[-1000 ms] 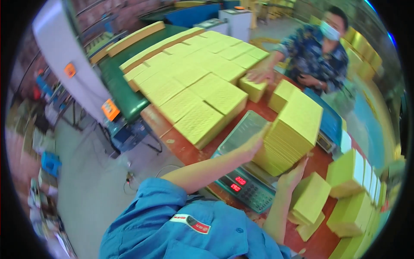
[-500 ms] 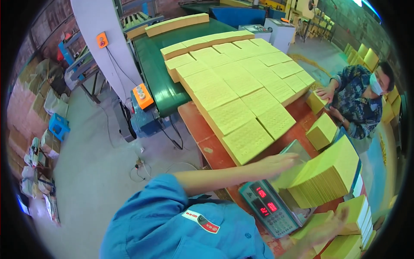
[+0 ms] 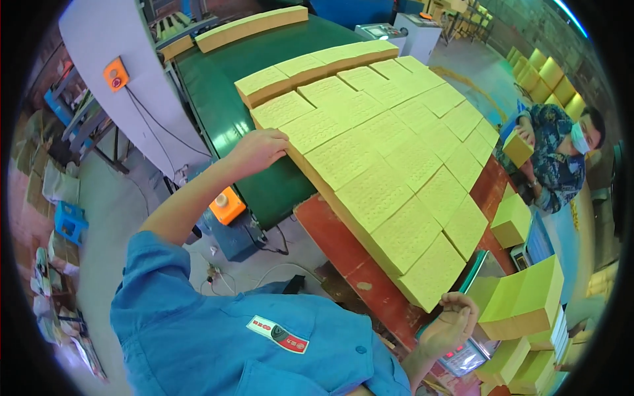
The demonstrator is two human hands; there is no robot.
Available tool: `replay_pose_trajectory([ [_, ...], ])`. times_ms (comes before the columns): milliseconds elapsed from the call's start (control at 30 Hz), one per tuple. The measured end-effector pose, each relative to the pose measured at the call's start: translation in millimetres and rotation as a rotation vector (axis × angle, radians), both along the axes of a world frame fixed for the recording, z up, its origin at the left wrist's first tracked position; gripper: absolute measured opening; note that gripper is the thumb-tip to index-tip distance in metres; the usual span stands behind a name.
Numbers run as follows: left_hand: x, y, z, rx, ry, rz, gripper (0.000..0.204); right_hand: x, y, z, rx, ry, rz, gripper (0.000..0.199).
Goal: The recorder is weighing stacks of yellow paper on an industrial scale and placing them onto a conveyor belt or storage area in a paper mill.
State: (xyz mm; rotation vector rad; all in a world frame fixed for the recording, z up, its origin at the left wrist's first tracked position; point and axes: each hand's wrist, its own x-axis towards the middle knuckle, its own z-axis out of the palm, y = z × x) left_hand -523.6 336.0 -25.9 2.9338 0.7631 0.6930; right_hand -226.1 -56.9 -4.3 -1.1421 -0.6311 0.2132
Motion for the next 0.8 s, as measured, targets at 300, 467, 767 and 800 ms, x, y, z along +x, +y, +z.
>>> replay_pose_trajectory([
  [300,32,81,-25,-0.040,0.156,-0.273,0.024,-37,41,-9,-0.095,0.191,-0.018,0.023],
  [467,28,83,-17,-0.068,0.177,-0.261,0.022,-52,58,-9,-0.136,0.234,-0.011,0.023],
  [767,24,90,-16,-0.114,0.190,-0.383,0.024,-68,74,-13,-0.141,0.233,0.012,0.022],
  [800,23,91,-17,-0.111,0.191,-0.378,0.024,-68,75,-14,-0.139,0.231,0.028,0.022],
])
